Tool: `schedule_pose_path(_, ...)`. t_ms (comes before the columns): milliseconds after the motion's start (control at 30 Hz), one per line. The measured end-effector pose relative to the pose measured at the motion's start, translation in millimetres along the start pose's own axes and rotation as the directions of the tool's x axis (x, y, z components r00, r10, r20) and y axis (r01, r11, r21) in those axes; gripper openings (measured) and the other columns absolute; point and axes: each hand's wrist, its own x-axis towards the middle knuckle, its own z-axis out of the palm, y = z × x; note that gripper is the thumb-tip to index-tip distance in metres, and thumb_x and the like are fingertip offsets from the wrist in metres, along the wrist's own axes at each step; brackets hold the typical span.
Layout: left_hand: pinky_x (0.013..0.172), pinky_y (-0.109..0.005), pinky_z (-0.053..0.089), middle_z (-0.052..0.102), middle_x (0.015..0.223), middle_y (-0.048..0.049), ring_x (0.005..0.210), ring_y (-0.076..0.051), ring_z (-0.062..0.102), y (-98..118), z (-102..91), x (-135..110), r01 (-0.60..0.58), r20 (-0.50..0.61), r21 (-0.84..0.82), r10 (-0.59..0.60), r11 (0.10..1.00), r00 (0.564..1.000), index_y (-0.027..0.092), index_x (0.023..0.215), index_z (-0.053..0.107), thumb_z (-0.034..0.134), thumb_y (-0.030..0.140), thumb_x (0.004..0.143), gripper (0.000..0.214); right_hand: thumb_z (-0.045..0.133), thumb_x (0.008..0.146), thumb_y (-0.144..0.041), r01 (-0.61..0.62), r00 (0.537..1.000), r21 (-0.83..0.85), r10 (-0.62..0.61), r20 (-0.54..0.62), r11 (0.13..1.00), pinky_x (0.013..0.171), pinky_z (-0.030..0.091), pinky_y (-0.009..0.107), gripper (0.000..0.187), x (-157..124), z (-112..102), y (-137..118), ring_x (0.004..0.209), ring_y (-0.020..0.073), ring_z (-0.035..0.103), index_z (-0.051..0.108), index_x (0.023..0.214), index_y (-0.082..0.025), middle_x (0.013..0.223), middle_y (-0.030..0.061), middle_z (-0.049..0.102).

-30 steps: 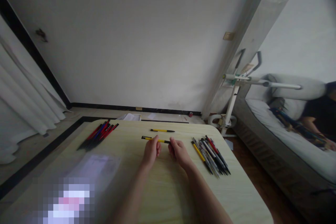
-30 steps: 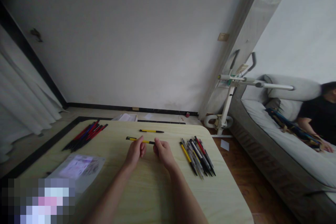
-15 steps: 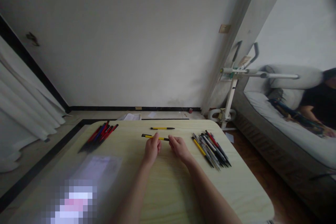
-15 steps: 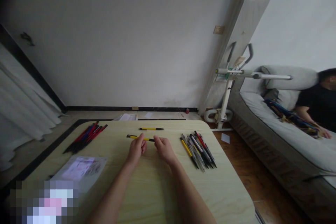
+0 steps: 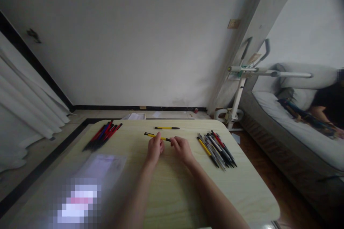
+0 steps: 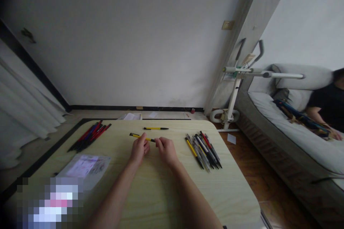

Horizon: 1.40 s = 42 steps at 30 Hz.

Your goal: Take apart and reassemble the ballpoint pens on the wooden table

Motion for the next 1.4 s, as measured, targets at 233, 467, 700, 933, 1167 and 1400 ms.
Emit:
schedule_pose_path(233, 0.030, -0.018, 0.014, 0.021, 0.036, 0.0109, 0.027, -0.003, 0.021, 6, -2.7, 2, 0.105, 0.014, -0.142, -0.103, 0.984, 0.995, 0.021, 0.050, 0.023, 0.053, 0.049, 0.065, 0.044, 0.036, 0.085, -0.038, 0.207, 0.978, -0.216, -0.209, 0.015, 0.954, 0.057, 0.030, 0.023, 0.037, -3, -3, -11, 0.057, 0.0122, 0.043, 0.054, 0.060, -0.017, 0.060, 0.0039, 0.052)
schedule_pose_path(467, 0.031, -0.019, 0.017, 0.024, 0.032, 0.0083, 0.027, -0.005, 0.025, 13, -5.9, -1, 0.006, -0.058, 0.001, -0.006, 1.000, 0.998, 0.020, 0.045, 0.024, 0.047, 0.049, 0.069, 0.043, 0.036, 0.082, -0.047, -0.045, 0.981, 0.171, 0.011, 0.195, 0.984, 0.048, 0.029, 0.020, 0.041, -4, -2, -16, 0.048, 0.0086, 0.038, 0.058, 0.068, -0.015, 0.052, -0.0019, 0.045)
schedule_pose_path(700, 0.035, -0.021, 0.022, 0.031, 0.033, 0.0050, 0.032, -0.007, 0.030, 17, -3.8, -7, -0.128, -0.090, 0.247, 0.155, 0.961, 0.984, 0.019, 0.043, 0.032, 0.038, 0.054, 0.075, 0.047, 0.039, 0.080, -0.048, -0.339, 0.857, 0.457, 0.070, 0.510, 0.823, 0.040, 0.022, 0.018, 0.038, -5, -3, -13, 0.040, 0.0055, 0.029, 0.054, 0.072, -0.014, 0.047, -0.0062, 0.035)
schedule_pose_path(933, 0.035, -0.022, 0.019, 0.027, 0.034, 0.0053, 0.033, -0.007, 0.025, 12, -1.5, -7, -0.102, -0.034, 0.233, 0.113, 0.967, 0.993, 0.020, 0.044, 0.028, 0.031, 0.053, 0.077, 0.047, 0.044, 0.078, -0.045, -0.490, 0.806, 0.579, 0.085, 0.586, 0.652, 0.037, 0.013, 0.018, 0.032, -4, -7, -7, 0.037, 0.0045, 0.021, 0.045, 0.065, -0.016, 0.045, -0.0081, 0.029)
schedule_pose_path(1167, 0.036, -0.022, 0.018, 0.026, 0.034, 0.0056, 0.032, -0.007, 0.025, 9, -4.0, -5, -0.110, 0.029, 0.251, 0.107, 0.962, 0.994, 0.020, 0.044, 0.028, 0.036, 0.055, 0.075, 0.048, 0.043, 0.079, -0.046, -0.512, 0.756, 0.550, 0.042, 0.654, 0.660, 0.038, 0.015, 0.019, 0.033, -4, -11, -5, 0.039, 0.0047, 0.020, 0.041, 0.064, -0.016, 0.046, -0.0082, 0.026)
schedule_pose_path(1400, 0.035, -0.020, 0.015, 0.024, 0.035, 0.0071, 0.032, -0.005, 0.022, 8, -8.7, -1, -0.075, 0.034, 0.205, 0.069, 0.976, 0.997, 0.020, 0.045, 0.027, 0.039, 0.054, 0.074, 0.047, 0.032, 0.084, -0.046, -0.192, 0.877, 0.327, 0.013, 0.479, 0.925, 0.042, 0.022, 0.020, 0.039, -3, -3, -5, 0.044, 0.0059, 0.026, 0.037, 0.059, -0.017, 0.051, -0.0055, 0.030)
